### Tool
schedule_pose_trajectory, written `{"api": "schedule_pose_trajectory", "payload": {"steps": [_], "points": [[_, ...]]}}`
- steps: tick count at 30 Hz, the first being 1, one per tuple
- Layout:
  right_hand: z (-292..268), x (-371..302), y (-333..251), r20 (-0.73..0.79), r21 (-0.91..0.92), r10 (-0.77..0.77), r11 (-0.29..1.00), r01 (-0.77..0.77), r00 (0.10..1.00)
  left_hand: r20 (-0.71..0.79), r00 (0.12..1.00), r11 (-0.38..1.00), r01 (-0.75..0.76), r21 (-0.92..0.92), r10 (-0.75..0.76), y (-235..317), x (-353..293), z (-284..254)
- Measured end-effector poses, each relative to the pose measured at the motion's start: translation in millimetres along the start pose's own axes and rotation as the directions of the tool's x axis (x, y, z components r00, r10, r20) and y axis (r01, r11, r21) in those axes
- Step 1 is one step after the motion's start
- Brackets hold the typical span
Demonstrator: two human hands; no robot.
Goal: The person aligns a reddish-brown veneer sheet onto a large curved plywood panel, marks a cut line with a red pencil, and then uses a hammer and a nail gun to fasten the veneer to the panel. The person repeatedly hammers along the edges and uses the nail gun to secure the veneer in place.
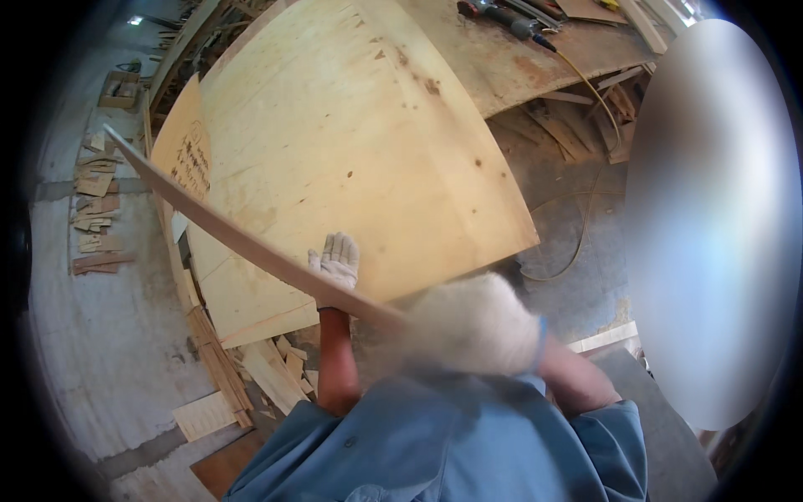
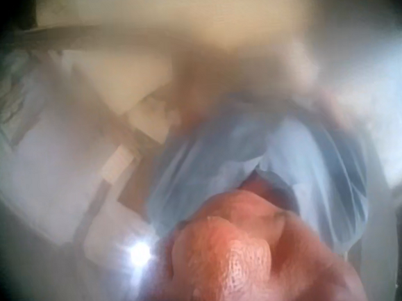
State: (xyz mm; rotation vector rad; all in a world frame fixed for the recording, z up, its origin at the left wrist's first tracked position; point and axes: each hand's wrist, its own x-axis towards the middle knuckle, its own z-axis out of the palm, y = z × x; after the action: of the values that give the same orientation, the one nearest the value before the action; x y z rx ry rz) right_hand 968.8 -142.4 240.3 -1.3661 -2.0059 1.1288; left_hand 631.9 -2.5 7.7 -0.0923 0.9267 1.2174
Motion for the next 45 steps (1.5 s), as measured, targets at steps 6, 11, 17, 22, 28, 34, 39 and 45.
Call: {"api": "schedule_pose_trajectory", "payload": {"steps": [6, 11, 17, 22, 28, 34, 39, 45], "points": [[11, -25, 113, -0.221, 0.561, 0.491, 0.771, -0.302, 0.842, -0.068, 0.997, 0.947, 0.001, 0.321, 0.022, -30, 17, 1], [68, -62, 213, -0.117, 0.673, 0.820, 0.481, -0.563, 0.561, -0.111, 0.992, 0.843, 0.113, 0.526, -0.064, -50, -4, -9], [119, -95, 220, -0.135, 0.855, 0.899, 0.318, -0.410, 0.416, 0.001, 0.998, 0.755, 0.048, 0.654, -0.064, -64, -30, -39], [125, -77, 199, -0.243, 0.905, 0.920, 0.329, -0.270, 0.306, 0.064, 0.997, 0.520, -0.076, 0.851, 0.041, -54, -1, -51], [132, -75, 216, -0.275, 0.961, 0.914, 0.264, 0.079, 0.297, 0.171, 0.985, 0.231, -0.172, 0.958, 0.026, -54, 28, 10], [170, -84, 243, -0.290, 0.954, 0.913, 0.301, 0.006, 0.286, 0.085, 0.996, 0.277, -0.091, 0.957, 0.033, -46, 34, 20], [190, -72, 243, -0.378, 0.925, 0.869, 0.342, 0.165, 0.320, 0.089, 0.996, 0.274, -0.079, 0.958, -0.025, -44, 35, 24], [164, -59, 219, -0.261, 0.947, 0.916, 0.183, 0.263, 0.305, 0.115, 0.992, 0.234, -0.101, 0.967, -0.047, -42, 36, 30]]}}
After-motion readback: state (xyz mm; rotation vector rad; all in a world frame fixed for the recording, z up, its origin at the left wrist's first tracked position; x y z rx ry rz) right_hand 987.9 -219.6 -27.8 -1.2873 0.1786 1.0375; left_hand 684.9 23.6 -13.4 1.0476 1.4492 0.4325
